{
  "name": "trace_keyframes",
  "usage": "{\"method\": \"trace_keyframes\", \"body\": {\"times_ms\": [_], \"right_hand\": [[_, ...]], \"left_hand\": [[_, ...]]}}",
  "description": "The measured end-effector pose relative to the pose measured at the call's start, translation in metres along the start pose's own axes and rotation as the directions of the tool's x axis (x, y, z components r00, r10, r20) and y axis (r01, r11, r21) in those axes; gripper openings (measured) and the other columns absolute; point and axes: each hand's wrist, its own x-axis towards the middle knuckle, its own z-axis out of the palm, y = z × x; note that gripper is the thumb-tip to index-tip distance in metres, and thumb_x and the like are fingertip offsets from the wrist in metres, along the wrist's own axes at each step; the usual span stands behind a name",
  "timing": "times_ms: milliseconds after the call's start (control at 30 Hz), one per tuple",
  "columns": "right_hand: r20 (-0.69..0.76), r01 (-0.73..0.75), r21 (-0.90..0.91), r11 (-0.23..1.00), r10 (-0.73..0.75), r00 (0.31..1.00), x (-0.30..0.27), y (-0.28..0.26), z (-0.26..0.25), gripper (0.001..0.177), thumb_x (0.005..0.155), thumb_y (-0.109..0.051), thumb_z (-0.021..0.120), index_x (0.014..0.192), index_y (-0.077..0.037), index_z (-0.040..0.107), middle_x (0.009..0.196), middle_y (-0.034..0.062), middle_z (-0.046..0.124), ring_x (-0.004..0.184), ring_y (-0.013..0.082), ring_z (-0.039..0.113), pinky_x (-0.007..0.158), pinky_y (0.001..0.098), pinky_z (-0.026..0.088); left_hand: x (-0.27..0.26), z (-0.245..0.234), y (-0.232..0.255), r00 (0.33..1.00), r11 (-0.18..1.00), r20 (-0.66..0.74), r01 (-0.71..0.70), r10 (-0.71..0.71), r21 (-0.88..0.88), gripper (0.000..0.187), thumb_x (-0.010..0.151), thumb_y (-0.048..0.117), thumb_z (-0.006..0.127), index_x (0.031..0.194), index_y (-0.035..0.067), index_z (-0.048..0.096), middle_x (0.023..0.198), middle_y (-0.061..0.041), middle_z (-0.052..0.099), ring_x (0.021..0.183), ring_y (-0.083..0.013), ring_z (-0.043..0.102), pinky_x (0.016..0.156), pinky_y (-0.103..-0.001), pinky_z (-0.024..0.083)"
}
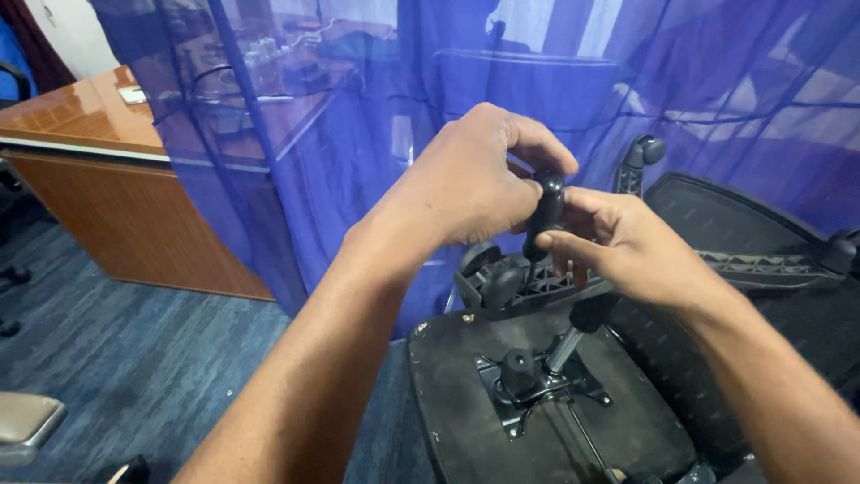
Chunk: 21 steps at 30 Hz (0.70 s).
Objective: The person attaches caster wheels to the base of an office chair by hand, pressing each wheel into its socket and rotating it to secure the fit. The chair remains upside down on the floor throughout the clip.
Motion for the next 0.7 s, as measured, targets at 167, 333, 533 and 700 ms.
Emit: {"method": "trace_keyframes", "body": {"times_ms": [167, 333, 533, 700], "right_hand": [[-0.13, 0.147, -0.058, 0.988, -0.153, 0.98, 0.003, 0.007, 0.013, 0.031, 0.081, -0.009, 0.084, 0.11, -0.005, 0.072, 0.072, -0.0043, 0.06, 0.065, 0.0044, 0.052, 0.06, 0.0239, 0.045], [-0.003, 0.14, 0.061, 0.988, -0.14, 0.99, 0.005, 0.009, 0.005, 0.028, 0.085, -0.009, 0.075, 0.111, -0.005, 0.065, 0.076, -0.0047, 0.067, 0.067, 0.0038, 0.061, 0.062, 0.0235, 0.052], [-0.045, 0.088, 0.053, 0.995, -0.085, 0.995, 0.002, 0.009, 0.003, 0.036, 0.086, -0.009, 0.073, 0.122, -0.009, 0.069, 0.075, -0.0039, 0.066, 0.067, 0.005, 0.059, 0.062, 0.0246, 0.052], [-0.115, 0.086, -0.106, 0.991, -0.098, 0.988, 0.005, 0.007, 0.009, 0.033, 0.084, -0.012, 0.082, 0.112, -0.005, 0.066, 0.069, 0.0004, 0.063, 0.066, 0.0061, 0.056, 0.061, 0.0262, 0.047]], "left_hand": [[-0.009, 0.006, 0.005, 0.972, 0.95, -0.21, 0.157, -0.101, 0.27, 0.031, 0.075, 0.033, 0.085, 0.096, 0.009, 0.081, 0.092, -0.013, 0.081, 0.086, -0.0243, 0.078, 0.081, -0.034, 0.059], [-0.005, -0.004, -0.002, 0.994, 0.986, -0.107, -0.011, 0.029, 0.164, 0.03, 0.071, 0.026, 0.08, 0.096, 0.01, 0.08, 0.09, -0.009, 0.082, 0.082, -0.0204, 0.08, 0.074, -0.032, 0.062], [-0.006, 0.001, -0.002, 0.972, 0.974, -0.161, -0.143, 0.171, 0.173, 0.029, 0.073, 0.023, 0.078, 0.099, 0.008, 0.078, 0.089, -0.01, 0.079, 0.088, -0.0243, 0.079, 0.081, -0.034, 0.061], [-0.007, -0.001, 0.0, 0.971, 0.921, -0.16, 0.222, -0.178, 0.319, 0.028, 0.081, 0.033, 0.081, 0.096, 0.01, 0.082, 0.089, -0.013, 0.079, 0.09, -0.0281, 0.078, 0.086, -0.037, 0.059]]}}
